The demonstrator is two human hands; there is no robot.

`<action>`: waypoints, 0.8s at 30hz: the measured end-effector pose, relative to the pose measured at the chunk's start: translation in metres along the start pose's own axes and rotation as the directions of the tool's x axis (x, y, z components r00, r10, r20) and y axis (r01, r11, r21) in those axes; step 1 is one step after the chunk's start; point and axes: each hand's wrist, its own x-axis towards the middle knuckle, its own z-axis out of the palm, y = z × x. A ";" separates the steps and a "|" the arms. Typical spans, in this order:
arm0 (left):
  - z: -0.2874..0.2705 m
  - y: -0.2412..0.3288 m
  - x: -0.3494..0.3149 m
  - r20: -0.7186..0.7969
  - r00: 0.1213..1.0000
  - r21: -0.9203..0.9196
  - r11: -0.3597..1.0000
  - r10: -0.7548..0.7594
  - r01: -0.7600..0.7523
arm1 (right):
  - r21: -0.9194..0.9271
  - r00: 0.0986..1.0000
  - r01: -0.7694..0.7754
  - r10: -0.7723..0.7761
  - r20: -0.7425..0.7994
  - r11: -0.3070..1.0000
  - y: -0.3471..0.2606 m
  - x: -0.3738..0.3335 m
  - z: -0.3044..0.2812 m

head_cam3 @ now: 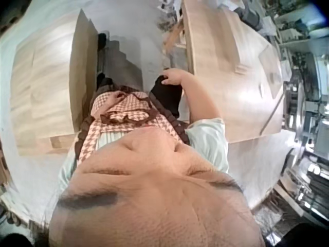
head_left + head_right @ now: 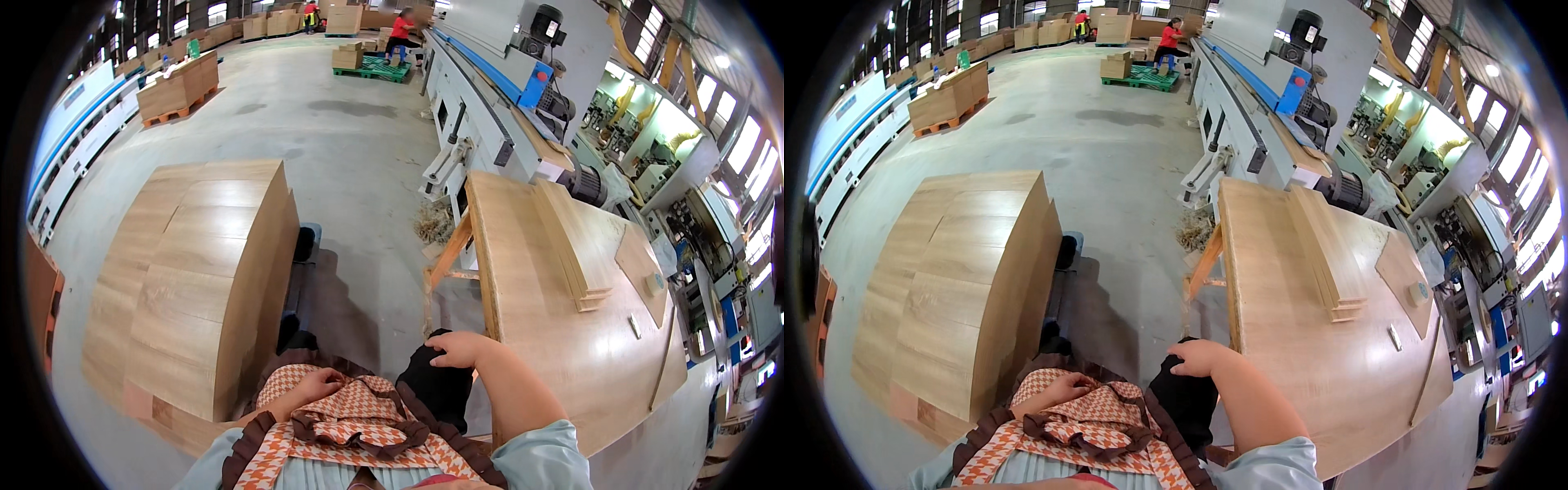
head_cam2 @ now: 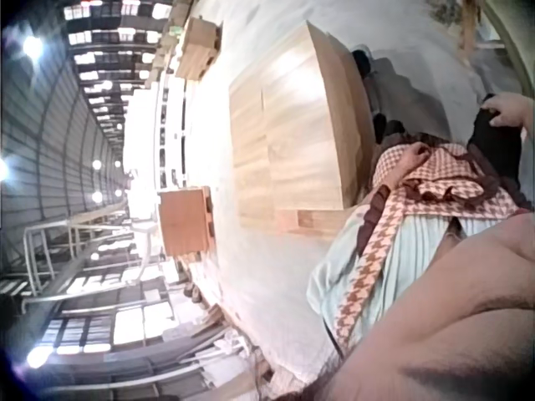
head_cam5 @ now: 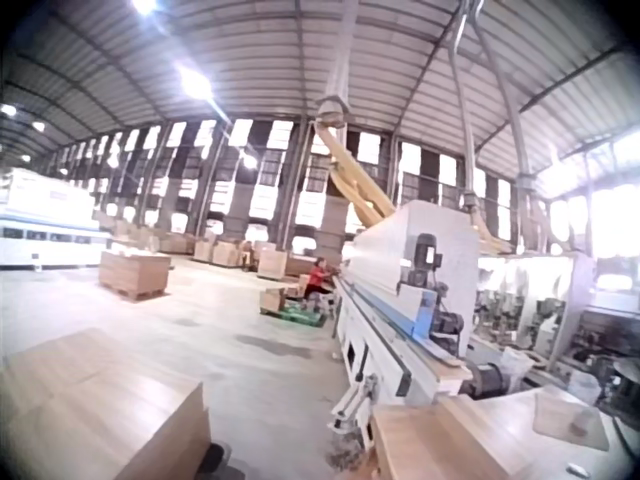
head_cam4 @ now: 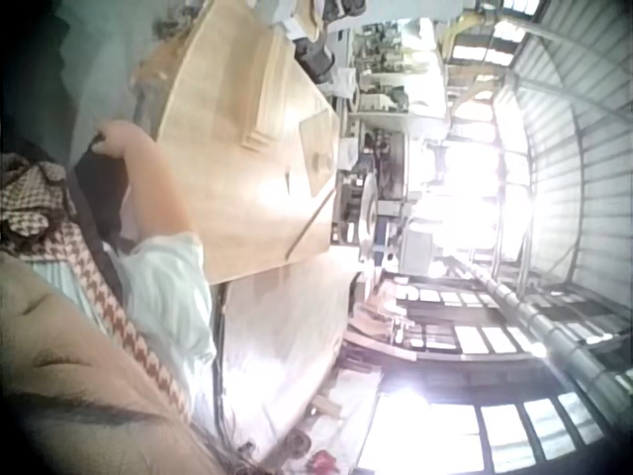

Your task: The person gathers wooden boards from a worktable by hand, aligns them into stacks, and places them onto a pallet.

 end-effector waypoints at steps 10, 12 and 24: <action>0.010 -0.030 0.011 0.000 1.000 -0.072 0.997 0.029 -0.028 | -0.025 1.000 0.011 -0.011 -0.010 1.000 0.003 0.002 0.002; 0.011 -0.034 0.012 0.000 0.999 -0.118 0.992 0.047 -0.046 | -0.026 1.000 0.017 -0.017 -0.015 1.000 0.004 0.002 0.002; 0.006 -0.024 0.008 -0.009 0.998 -0.031 0.997 0.068 -0.068 | -0.005 1.000 0.010 -0.010 -0.015 1.000 0.006 0.003 0.004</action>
